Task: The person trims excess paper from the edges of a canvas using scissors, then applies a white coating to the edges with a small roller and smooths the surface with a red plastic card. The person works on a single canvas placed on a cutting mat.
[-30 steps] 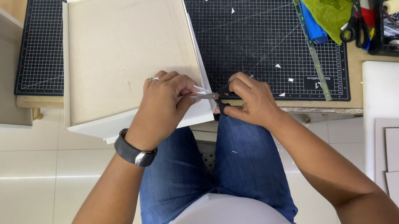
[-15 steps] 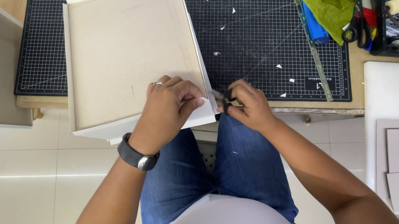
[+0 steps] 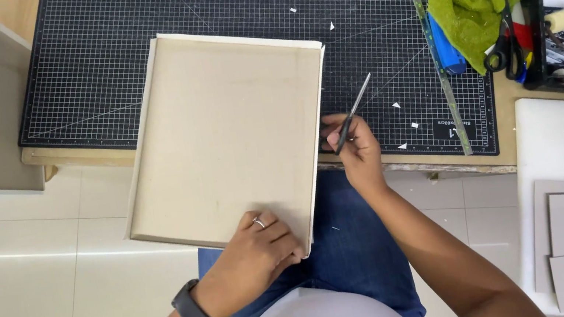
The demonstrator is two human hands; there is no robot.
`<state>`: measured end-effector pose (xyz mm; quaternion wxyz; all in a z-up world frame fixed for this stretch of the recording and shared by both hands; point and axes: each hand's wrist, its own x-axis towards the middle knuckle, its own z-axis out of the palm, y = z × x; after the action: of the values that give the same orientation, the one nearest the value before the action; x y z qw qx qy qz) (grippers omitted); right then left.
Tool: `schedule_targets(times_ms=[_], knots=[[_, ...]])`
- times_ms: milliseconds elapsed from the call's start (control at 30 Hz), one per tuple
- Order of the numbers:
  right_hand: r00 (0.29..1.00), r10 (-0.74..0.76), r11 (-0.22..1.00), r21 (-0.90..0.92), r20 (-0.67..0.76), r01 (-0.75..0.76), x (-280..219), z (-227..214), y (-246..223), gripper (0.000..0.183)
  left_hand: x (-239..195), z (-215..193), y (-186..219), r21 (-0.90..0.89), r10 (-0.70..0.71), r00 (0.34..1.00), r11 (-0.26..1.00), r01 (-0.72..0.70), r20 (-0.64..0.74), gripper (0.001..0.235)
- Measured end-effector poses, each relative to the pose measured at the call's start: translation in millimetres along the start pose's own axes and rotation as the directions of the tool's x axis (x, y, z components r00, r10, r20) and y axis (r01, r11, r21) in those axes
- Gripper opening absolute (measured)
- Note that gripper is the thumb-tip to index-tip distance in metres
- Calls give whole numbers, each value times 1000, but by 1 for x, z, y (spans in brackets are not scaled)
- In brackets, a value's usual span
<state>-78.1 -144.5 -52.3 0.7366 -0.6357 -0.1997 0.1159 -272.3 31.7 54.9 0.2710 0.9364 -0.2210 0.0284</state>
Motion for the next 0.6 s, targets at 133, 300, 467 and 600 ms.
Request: schedule_targets(times_ms=[133,300,467,600], knots=[[994,-113,990,83,6,113,12,13,-1,9,32,-27,-25,-203,24,993,979,0,118,15],[980,-83,997,-12,-183,83,19,20,-4,20,124,-31,-91,98,-234,952,962,256,-197,59],[973,-8,982,-187,-233,-37,28,-22,31,23,211,1,-161,124,-272,886,933,339,-376,102],[953,189,908,-327,-236,-261,44,-57,50,32,238,16,-205,124,-437,889,883,453,-137,86]])
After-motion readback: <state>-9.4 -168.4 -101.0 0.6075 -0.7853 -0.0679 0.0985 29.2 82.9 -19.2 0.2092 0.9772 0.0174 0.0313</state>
